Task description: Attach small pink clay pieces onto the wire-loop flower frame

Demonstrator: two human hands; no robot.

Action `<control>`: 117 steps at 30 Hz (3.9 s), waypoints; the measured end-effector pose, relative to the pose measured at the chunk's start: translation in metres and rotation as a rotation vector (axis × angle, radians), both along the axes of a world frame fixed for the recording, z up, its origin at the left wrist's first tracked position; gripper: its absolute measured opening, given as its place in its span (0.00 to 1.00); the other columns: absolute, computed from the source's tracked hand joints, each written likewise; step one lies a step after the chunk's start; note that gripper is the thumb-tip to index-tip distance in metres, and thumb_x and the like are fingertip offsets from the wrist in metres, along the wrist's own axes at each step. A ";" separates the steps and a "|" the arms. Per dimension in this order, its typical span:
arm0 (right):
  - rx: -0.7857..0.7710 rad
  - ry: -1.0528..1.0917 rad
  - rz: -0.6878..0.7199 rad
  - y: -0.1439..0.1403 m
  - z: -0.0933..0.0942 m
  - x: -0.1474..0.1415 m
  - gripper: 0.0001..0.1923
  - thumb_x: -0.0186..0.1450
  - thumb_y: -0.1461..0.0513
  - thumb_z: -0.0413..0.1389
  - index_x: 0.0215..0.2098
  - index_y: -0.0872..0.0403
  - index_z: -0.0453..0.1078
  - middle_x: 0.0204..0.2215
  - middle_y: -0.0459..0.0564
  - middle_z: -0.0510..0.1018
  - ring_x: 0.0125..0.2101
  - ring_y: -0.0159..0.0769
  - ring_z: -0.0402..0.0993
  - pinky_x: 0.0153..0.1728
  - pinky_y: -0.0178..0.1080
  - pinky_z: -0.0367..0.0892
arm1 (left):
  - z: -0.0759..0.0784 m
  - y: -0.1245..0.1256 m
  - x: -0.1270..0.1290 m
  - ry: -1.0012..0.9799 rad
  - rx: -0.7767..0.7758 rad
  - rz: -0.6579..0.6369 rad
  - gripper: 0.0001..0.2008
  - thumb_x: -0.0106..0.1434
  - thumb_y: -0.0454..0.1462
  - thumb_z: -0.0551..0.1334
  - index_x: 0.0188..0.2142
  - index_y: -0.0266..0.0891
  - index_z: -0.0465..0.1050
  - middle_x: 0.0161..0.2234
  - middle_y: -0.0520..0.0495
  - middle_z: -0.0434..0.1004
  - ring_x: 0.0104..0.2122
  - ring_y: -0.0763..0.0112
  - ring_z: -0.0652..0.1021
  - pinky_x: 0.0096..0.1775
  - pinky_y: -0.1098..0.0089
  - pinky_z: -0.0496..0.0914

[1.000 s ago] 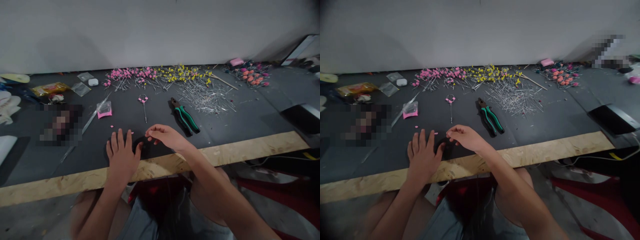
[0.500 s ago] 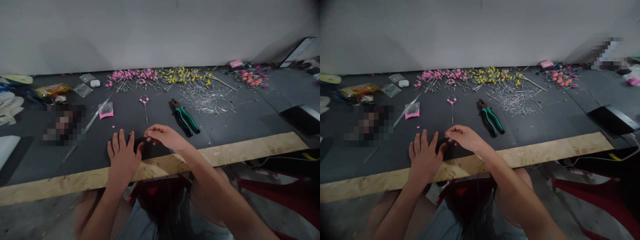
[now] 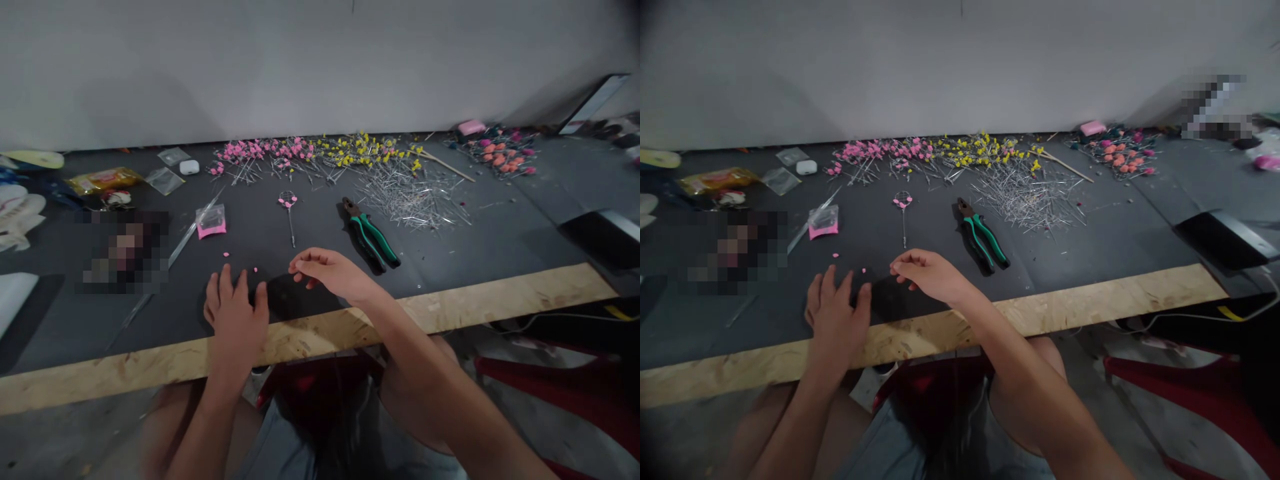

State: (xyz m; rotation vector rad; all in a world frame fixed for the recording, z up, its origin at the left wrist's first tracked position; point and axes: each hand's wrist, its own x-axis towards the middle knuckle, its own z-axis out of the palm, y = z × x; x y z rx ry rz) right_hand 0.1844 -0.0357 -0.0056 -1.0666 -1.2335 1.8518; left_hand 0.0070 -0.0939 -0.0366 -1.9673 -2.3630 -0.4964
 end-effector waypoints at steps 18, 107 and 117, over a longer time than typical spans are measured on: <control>0.033 -0.054 0.025 0.002 -0.004 -0.001 0.05 0.63 0.62 0.52 0.33 0.54 0.69 0.35 0.48 0.74 0.33 0.29 0.70 0.28 0.31 0.64 | 0.005 0.063 -0.074 -0.008 -0.158 -0.567 0.20 0.64 0.44 0.48 0.39 0.39 0.76 0.49 0.40 0.74 0.49 0.56 0.72 0.52 0.54 0.64; 0.018 0.169 0.006 -0.002 0.000 0.006 0.03 0.58 0.63 0.59 0.31 0.53 0.73 0.28 0.42 0.75 0.28 0.26 0.68 0.32 0.33 0.63 | 0.041 0.032 0.012 -0.499 0.192 -0.568 0.08 0.59 0.33 0.62 0.38 0.45 0.74 0.43 0.52 0.77 0.40 0.72 0.78 0.45 0.70 0.72; -0.002 0.145 0.030 -0.001 0.000 0.008 0.04 0.57 0.62 0.60 0.31 0.53 0.74 0.27 0.42 0.75 0.27 0.26 0.67 0.33 0.34 0.62 | 0.037 0.034 0.008 -0.446 0.232 -0.656 0.09 0.59 0.31 0.62 0.39 0.44 0.74 0.44 0.52 0.76 0.42 0.73 0.77 0.47 0.72 0.71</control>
